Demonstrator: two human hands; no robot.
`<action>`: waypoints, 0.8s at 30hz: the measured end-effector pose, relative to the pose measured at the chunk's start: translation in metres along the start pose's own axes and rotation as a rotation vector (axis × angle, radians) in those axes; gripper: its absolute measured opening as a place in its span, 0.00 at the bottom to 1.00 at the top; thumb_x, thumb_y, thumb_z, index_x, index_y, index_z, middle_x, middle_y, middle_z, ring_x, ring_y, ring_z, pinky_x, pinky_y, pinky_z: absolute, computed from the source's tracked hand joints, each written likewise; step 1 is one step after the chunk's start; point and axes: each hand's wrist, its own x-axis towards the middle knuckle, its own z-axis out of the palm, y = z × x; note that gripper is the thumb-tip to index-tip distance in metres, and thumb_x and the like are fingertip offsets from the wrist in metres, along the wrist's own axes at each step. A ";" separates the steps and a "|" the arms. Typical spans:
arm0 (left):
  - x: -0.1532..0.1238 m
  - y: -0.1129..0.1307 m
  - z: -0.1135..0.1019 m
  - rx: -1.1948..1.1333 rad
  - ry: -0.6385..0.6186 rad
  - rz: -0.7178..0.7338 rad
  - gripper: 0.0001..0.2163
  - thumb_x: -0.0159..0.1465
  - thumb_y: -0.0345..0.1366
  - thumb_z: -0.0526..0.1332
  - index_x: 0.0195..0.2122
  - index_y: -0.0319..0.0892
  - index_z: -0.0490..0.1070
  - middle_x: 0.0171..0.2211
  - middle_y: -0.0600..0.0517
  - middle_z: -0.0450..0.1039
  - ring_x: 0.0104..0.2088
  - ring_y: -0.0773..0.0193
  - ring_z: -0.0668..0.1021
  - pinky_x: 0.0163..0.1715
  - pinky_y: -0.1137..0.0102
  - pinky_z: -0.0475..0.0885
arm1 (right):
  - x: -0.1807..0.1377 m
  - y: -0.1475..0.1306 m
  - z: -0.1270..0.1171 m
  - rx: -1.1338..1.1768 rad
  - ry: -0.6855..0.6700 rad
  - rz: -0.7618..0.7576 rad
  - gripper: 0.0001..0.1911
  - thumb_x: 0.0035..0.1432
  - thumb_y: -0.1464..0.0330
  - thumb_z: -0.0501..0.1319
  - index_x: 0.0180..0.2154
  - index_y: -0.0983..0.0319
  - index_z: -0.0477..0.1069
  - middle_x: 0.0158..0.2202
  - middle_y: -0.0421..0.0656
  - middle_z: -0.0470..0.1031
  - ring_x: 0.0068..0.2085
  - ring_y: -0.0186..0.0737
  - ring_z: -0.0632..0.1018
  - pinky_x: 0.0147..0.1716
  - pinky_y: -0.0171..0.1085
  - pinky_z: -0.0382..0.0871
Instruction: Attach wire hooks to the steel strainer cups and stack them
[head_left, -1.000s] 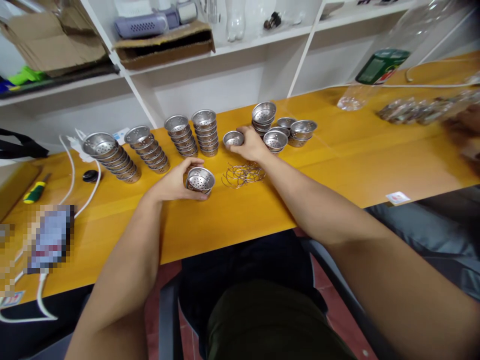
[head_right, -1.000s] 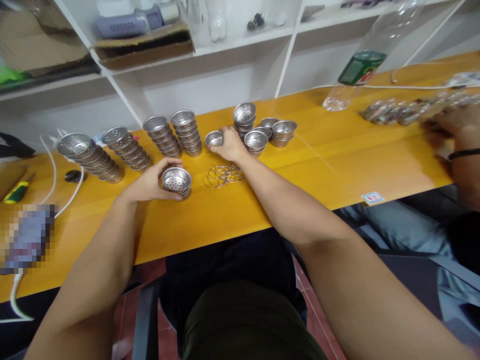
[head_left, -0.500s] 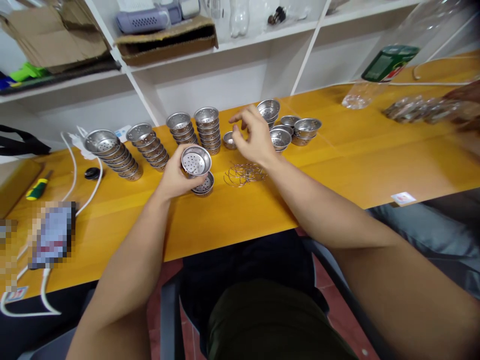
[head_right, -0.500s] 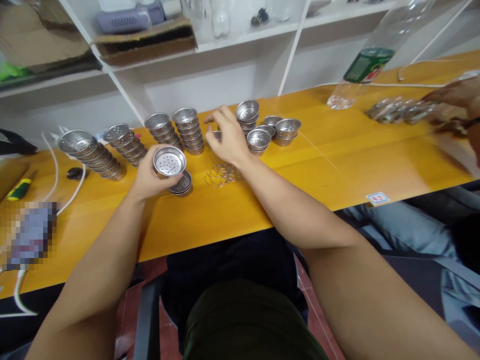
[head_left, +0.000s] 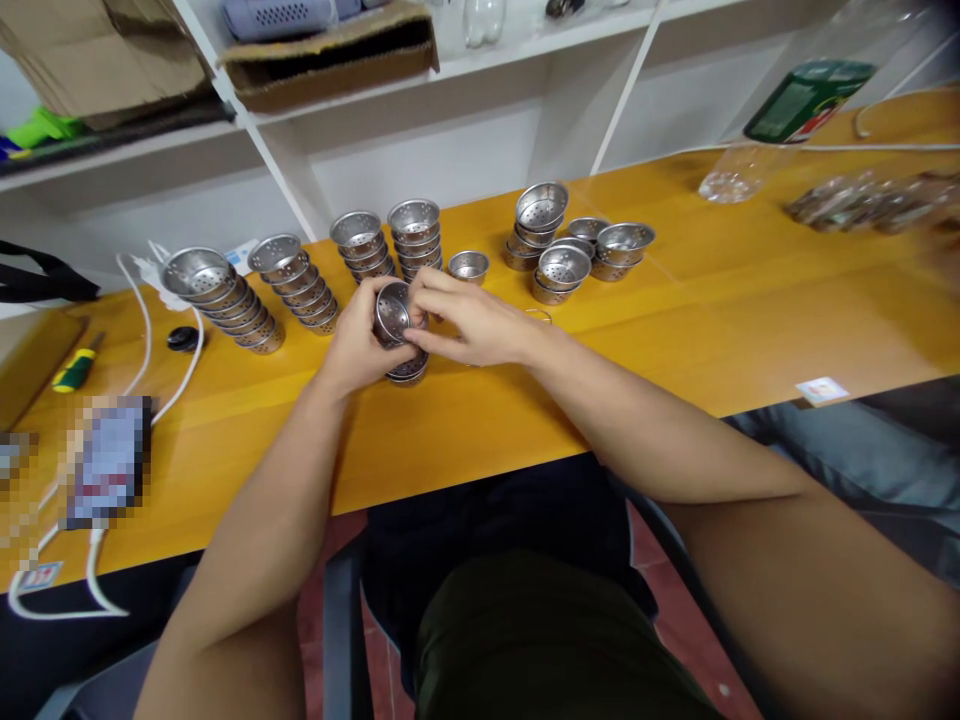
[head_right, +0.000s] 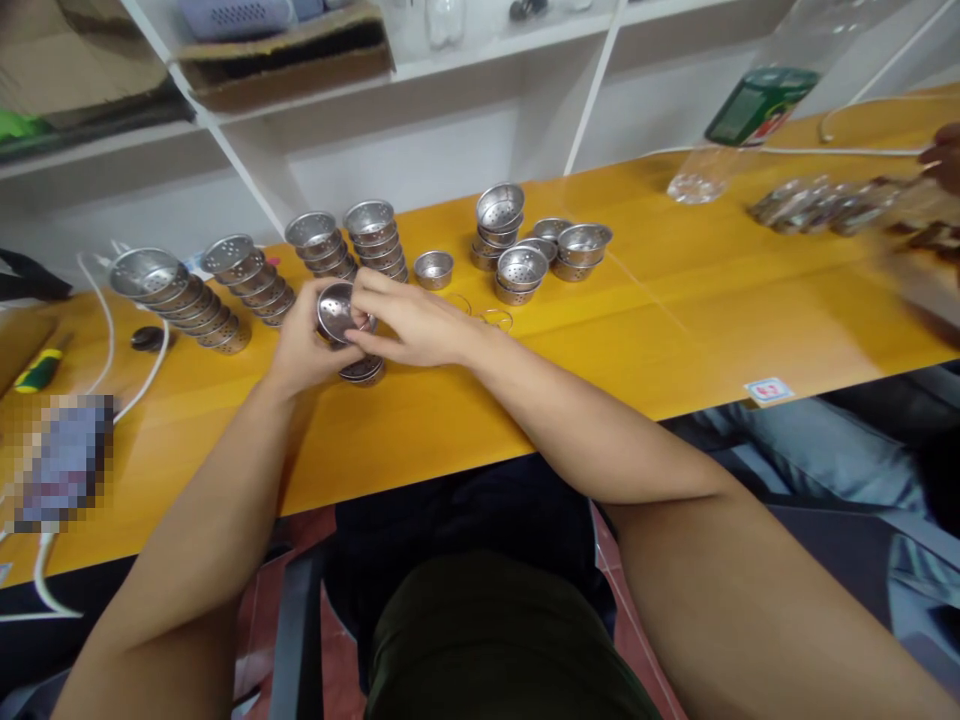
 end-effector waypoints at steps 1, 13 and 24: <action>0.000 0.000 0.000 0.002 0.001 0.010 0.33 0.65 0.44 0.78 0.69 0.48 0.71 0.60 0.46 0.86 0.55 0.50 0.89 0.56 0.58 0.86 | 0.001 0.000 -0.001 0.009 0.008 0.002 0.10 0.88 0.60 0.64 0.50 0.57 0.73 0.54 0.49 0.79 0.50 0.49 0.79 0.54 0.48 0.79; 0.000 -0.003 0.009 -0.008 0.030 0.041 0.36 0.69 0.54 0.81 0.70 0.48 0.68 0.59 0.45 0.84 0.56 0.46 0.89 0.62 0.52 0.87 | 0.006 0.016 0.014 0.166 0.139 -0.020 0.24 0.89 0.45 0.65 0.45 0.56 0.66 0.46 0.43 0.74 0.47 0.45 0.74 0.52 0.46 0.75; -0.002 -0.030 0.012 -0.006 0.152 0.061 0.40 0.72 0.67 0.79 0.73 0.50 0.69 0.67 0.40 0.78 0.70 0.37 0.84 0.75 0.41 0.82 | -0.001 0.030 -0.033 0.443 0.202 0.381 0.40 0.75 0.25 0.68 0.37 0.53 0.66 0.31 0.37 0.67 0.33 0.40 0.66 0.33 0.41 0.64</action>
